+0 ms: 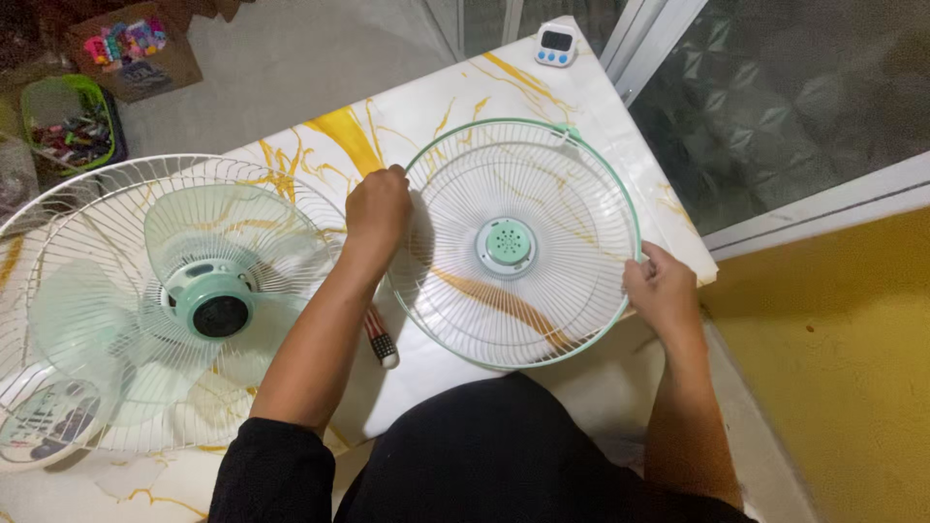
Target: The person assembles a small green table fan by attaching the front wire cage to the fan body. They repeatedly align and press the cage onto the fan while a screwdriver rests on the table.
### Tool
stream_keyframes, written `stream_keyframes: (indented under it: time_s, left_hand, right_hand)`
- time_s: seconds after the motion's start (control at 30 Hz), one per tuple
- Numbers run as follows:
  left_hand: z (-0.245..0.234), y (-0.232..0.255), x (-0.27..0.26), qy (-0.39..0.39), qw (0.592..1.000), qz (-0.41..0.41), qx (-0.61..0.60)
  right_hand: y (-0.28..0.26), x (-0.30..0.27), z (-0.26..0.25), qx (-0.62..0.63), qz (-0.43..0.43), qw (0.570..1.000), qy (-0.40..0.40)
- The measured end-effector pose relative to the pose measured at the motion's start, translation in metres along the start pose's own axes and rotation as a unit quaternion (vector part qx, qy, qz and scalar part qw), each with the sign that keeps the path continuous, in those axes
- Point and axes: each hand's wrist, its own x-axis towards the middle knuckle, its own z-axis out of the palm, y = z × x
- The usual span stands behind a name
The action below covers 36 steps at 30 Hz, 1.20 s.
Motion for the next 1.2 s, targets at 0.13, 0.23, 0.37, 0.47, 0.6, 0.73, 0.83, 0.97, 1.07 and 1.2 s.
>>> stream_keyframes:
  time_s: [0.13, 0.23, 0.37, 0.47, 0.6, 0.73, 0.83, 0.97, 1.07, 1.2]
  left_hand:
    - [0.003, 0.004, -0.005, 0.038, 0.999, 0.009, -0.03]
    - [0.008, 0.005, -0.011, 0.065, 0.995, 0.017, -0.067]
    - [0.019, 0.006, -0.012, 0.085, 0.994, 0.029, -0.059]
    - [0.029, 0.003, -0.013, 0.088, 0.995, 0.027, -0.039]
    - [0.033, -0.001, -0.014, 0.097, 0.995, 0.031, -0.024]
    - [0.032, 0.003, -0.01, 0.111, 0.991, 0.05, -0.052]
    - [0.028, 0.008, -0.004, 0.106, 0.989, 0.074, -0.07]
    - [0.022, 0.008, -0.009, 0.076, 0.991, 0.051, -0.1]
    - [0.021, 0.003, -0.023, 0.052, 0.993, 0.021, -0.104]
    - [0.021, 0.0, -0.034, 0.037, 0.993, -0.014, -0.108]
  right_hand:
    - [-0.008, 0.039, -0.01, -0.113, -0.035, 0.992, -0.038]
    - [-0.019, 0.082, -0.007, -0.104, -0.085, 0.987, -0.09]
    - [-0.051, 0.141, 0.01, -0.16, -0.086, 0.974, -0.132]
    - [-0.077, 0.161, 0.021, -0.234, -0.123, 0.953, -0.15]
    - [-0.109, 0.168, 0.02, -0.394, -0.099, 0.893, -0.192]
    - [-0.121, 0.169, 0.034, -0.346, -0.252, 0.901, -0.074]
    - [-0.124, 0.185, 0.053, -0.171, -0.403, 0.892, -0.112]
    - [-0.113, 0.196, 0.063, -0.267, -0.214, 0.92, -0.189]
    - [-0.096, 0.19, 0.051, -0.306, -0.174, 0.92, -0.175]
    - [-0.077, 0.169, 0.022, -0.273, -0.11, 0.941, -0.169]
